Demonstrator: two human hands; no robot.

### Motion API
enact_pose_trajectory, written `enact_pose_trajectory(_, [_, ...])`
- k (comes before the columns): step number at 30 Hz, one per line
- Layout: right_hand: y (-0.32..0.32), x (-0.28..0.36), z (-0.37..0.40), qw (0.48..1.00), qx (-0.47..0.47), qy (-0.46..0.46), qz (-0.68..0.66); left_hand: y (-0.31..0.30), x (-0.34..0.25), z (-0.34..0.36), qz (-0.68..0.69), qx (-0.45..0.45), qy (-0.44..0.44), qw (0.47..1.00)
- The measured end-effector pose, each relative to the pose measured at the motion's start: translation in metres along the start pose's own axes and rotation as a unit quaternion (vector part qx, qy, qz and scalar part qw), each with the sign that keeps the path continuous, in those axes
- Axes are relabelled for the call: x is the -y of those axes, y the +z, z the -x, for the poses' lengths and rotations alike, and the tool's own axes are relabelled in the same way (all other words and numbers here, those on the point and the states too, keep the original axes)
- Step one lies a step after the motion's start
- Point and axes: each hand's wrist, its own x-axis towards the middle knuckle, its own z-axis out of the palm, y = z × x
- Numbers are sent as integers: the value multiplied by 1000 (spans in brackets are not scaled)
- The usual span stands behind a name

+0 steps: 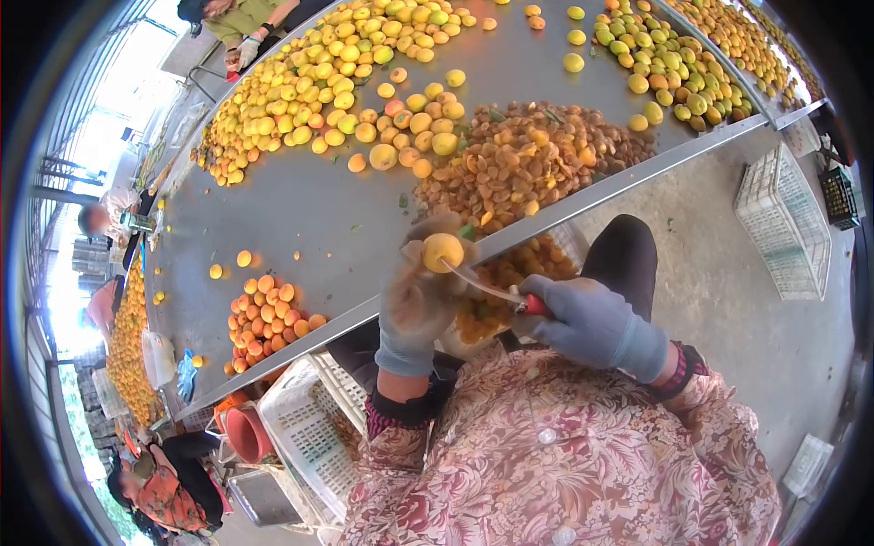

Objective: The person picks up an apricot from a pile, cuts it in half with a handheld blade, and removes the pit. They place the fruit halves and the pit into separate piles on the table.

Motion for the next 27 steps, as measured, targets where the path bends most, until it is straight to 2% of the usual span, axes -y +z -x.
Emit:
enact_pose_trajectory(2, [-2,3,0,1000,9,7,-5,6,1,1,-24,-56,-17,998])
enact_pose_trajectory(5, [-6,4,-1,999,31,26,4,9,3,1,-69,-72,-11,995])
enact_pose_trajectory(9, [-10,7,-2,994,87,43,-52,15,4,3,-118,-113,-4,987])
enact_pose_trajectory(10, [-11,8,-2,992,96,50,-61,13,6,4,-266,-126,19,956])
enact_pose_trajectory(11, [-10,8,-2,992,97,52,-61,12,8,5,-407,-134,41,902])
enact_pose_trajectory(12, [-9,9,-3,990,103,62,-74,12,10,4,-407,-134,40,903])
enact_pose_trajectory(14, [-5,9,-4,987,110,73,-89,12,12,0,-526,-174,99,827])
enact_pose_trajectory(15, [0,6,-6,986,110,82,-97,11,15,-2,-525,-175,99,827])
enact_pose_trajectory(17, [0,9,-9,984,111,91,-104,8,20,-5,-375,-220,66,898])
enact_pose_trajectory(19, [-6,14,-12,915,186,208,-291,6,21,-6,-371,-231,44,898])
enact_pose_trajectory(20, [-2,7,-12,915,185,210,-291,6,23,-7,-367,-245,22,897])
enact_pose_trajectory(22, [11,-10,-15,873,172,53,-454,0,29,-11,-347,-248,39,904])
enact_pose_trajectory(23, [11,-11,-15,872,172,53,-455,-1,30,-14,-326,-250,57,910])
enact_pose_trajectory(24, [8,-9,-17,871,172,99,-449,-1,31,-15,-327,-250,55,910])
enact_pose_trajectory(25, [5,-7,-18,868,173,145,-443,1,30,-17,-361,-253,72,895])
enact_pose_trajectory(26, [11,-13,-20,868,173,145,-443,2,28,-18,-395,-256,88,878])
enact_pose_trajectory(27, [23,-24,-24,834,178,137,-504,-1,27,-19,-396,-256,88,877])
